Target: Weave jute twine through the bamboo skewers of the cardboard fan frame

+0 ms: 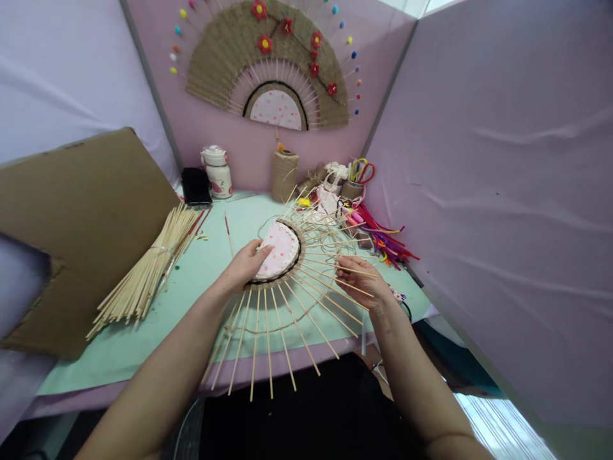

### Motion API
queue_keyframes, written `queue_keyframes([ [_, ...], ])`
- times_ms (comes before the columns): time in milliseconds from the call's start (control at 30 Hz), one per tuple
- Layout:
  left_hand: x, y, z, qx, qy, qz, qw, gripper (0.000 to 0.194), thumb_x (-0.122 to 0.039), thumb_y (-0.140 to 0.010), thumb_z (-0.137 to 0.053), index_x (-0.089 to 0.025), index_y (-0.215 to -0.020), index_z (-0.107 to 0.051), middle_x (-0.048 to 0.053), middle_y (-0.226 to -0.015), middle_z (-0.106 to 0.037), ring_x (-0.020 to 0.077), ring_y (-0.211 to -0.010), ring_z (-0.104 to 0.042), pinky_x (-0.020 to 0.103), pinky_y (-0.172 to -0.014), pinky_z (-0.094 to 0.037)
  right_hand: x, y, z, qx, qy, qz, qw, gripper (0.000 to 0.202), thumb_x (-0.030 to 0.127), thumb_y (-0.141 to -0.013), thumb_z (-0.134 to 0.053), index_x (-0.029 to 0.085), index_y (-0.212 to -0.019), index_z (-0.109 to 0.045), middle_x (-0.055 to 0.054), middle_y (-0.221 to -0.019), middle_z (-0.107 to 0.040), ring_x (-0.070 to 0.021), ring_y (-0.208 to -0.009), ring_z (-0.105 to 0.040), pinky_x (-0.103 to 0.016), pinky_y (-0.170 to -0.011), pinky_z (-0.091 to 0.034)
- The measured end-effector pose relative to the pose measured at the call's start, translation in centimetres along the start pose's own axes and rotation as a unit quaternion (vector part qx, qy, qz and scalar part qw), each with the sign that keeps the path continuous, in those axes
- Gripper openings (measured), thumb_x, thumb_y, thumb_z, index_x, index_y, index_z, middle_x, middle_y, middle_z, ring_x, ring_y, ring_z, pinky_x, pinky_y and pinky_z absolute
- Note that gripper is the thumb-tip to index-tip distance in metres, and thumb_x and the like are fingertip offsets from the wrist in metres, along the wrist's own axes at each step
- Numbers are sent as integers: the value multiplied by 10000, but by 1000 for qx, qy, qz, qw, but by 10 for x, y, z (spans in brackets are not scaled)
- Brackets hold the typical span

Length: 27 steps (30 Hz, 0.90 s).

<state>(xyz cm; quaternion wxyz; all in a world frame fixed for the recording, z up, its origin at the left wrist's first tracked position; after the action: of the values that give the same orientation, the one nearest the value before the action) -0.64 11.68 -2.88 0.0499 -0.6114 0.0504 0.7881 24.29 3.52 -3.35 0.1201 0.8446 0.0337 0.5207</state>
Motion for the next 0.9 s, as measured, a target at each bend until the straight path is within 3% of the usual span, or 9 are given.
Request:
queue_keyframes([
  [267,3,-6,6,-14,-84,-29,996,446,-538,-746,-603,-156,-970,-660,35,-749,-653,181,-646,-527,254,-550,-332,-6,0,1,-4,-17,-16,1000,318,255,-511,-895,171,-738,-690,45,-603,-622,-57,-512,-542,-174,-473,-443],
  [600,2,-5,9,-17,-38,-9,999,467,-544,-705,-636,-153,-960,-656,30,-754,-661,172,-630,-526,252,-548,-345,-7,-5,11,-17,-6,4,1000,298,234,-565,-856,185,-772,-648,-24,-776,-712,-111,-624,-630,-218,-521,-484],
  [700,3,-4,14,-2,-17,9,1000,512,-575,-697,-628,-149,-981,-642,30,-776,-667,165,-629,-532,248,-542,-358,-2,-8,23,-62,49,46,996,355,280,-570,-851,205,-813,-604,-37,-830,-719,-135,-670,-650,-244,-556,-501],
  [800,6,-3,29,-5,-17,22,1000,528,-587,-682,-641,-150,-978,-642,28,-792,-671,161,-644,-538,245,-556,-365,14,-11,33,-108,152,147,971,388,340,-596,-830,226,-881,-592,-34,-922,-702,-161,-779,-659,-300,-671,-527],
  [900,12,-2,44,-5,-33,31,999,538,-596,-675,-644,-147,-972,-645,26,-781,-661,159,-649,-533,240,-557,-357,18,-23,16,-51,295,225,927,482,331,-555,-845,252,-984,-640,-53,-1108,-662,-224,-1035,-615,-412,-903,-487],
])
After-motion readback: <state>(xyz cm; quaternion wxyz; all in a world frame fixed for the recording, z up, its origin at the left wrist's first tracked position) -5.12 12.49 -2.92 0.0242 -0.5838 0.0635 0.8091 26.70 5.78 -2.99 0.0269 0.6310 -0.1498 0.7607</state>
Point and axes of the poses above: each hand's wrist, its own y-axis away from the middle knuckle, its own z-axis out of the back of the hand, x = y × z, the point moved 9 cm from there along -y, towards the middle knuckle
